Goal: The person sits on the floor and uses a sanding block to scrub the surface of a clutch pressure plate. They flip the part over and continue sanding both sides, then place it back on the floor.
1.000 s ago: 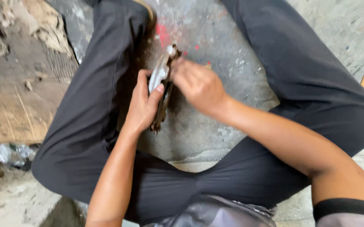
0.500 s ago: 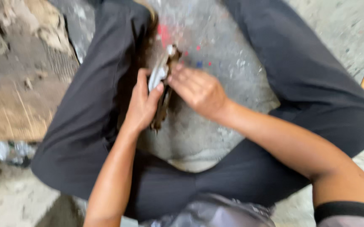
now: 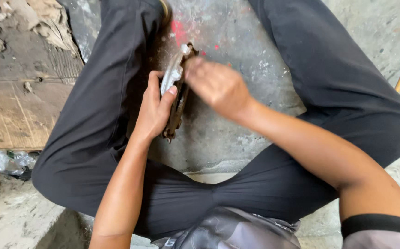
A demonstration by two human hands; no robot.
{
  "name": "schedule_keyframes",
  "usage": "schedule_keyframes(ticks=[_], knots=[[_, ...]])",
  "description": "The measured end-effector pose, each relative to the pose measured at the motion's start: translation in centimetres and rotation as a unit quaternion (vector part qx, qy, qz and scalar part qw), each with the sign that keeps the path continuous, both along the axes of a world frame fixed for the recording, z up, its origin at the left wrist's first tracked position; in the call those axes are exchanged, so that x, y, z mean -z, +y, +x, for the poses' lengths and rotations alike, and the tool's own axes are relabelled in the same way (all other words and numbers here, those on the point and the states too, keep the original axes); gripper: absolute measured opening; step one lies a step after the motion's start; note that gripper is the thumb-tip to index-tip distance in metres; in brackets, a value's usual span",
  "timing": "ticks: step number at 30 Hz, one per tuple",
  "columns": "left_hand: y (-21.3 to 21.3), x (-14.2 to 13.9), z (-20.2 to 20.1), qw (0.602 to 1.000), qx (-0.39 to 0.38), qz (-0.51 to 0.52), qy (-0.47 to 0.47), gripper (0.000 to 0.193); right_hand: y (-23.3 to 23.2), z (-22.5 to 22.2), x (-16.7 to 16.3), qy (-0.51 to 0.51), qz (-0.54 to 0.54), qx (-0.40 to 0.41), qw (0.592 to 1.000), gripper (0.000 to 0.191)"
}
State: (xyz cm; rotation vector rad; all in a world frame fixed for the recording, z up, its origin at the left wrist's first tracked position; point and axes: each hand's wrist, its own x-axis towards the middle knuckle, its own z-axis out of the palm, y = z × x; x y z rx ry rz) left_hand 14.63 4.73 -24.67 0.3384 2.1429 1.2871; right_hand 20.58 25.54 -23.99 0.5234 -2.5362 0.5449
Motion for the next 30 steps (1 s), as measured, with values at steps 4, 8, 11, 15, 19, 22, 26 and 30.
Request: schedule_keyframes(ticks=[4, 8, 11, 15, 19, 22, 26, 30], knots=[[0.1, -0.3, 0.1, 0.999, 0.013, 0.025, 0.028, 0.039, -0.2, 0.1, 1.1, 0.021, 0.015, 0.004, 1.0, 0.006], [0.1, -0.5, 0.0, 1.0, -0.002, -0.012, -0.015, 0.042, -0.2, -0.1, 0.8, -0.001, 0.005, 0.013, 1.0, 0.009], [0.1, -0.4, 0.0, 0.999, 0.007, 0.032, 0.009, 0.041, -0.1, -0.3, -0.4, 0.006, 0.018, 0.001, 1.0, 0.01], [0.0, -0.3, 0.1, 1.0, 0.003, 0.0, 0.0, 0.041, 0.2, -0.5, -1.7, -0.045, 0.009, 0.031, 0.998, 0.022], [0.0, -0.1, 0.2, 1.0, 0.012, 0.014, 0.023, 0.04, 0.4, -0.3, -1.5, -0.02, -0.006, -0.02, 1.0, 0.016], [0.0, -0.1, 0.2, 1.0, 0.004, -0.006, 0.011, 0.041, 0.5, -0.2, -0.8, -0.05, -0.011, -0.015, 0.999, 0.016], [-0.1, -0.1, 0.1, 0.998, 0.013, 0.04, 0.039, 0.039, 0.3, -0.4, -0.9, -0.013, 0.003, -0.013, 1.0, 0.014], [-0.3, 0.0, 0.1, 1.0, 0.004, 0.019, 0.011, 0.04, 0.2, -0.8, -2.3, -0.044, -0.014, 0.012, 0.999, 0.022]])
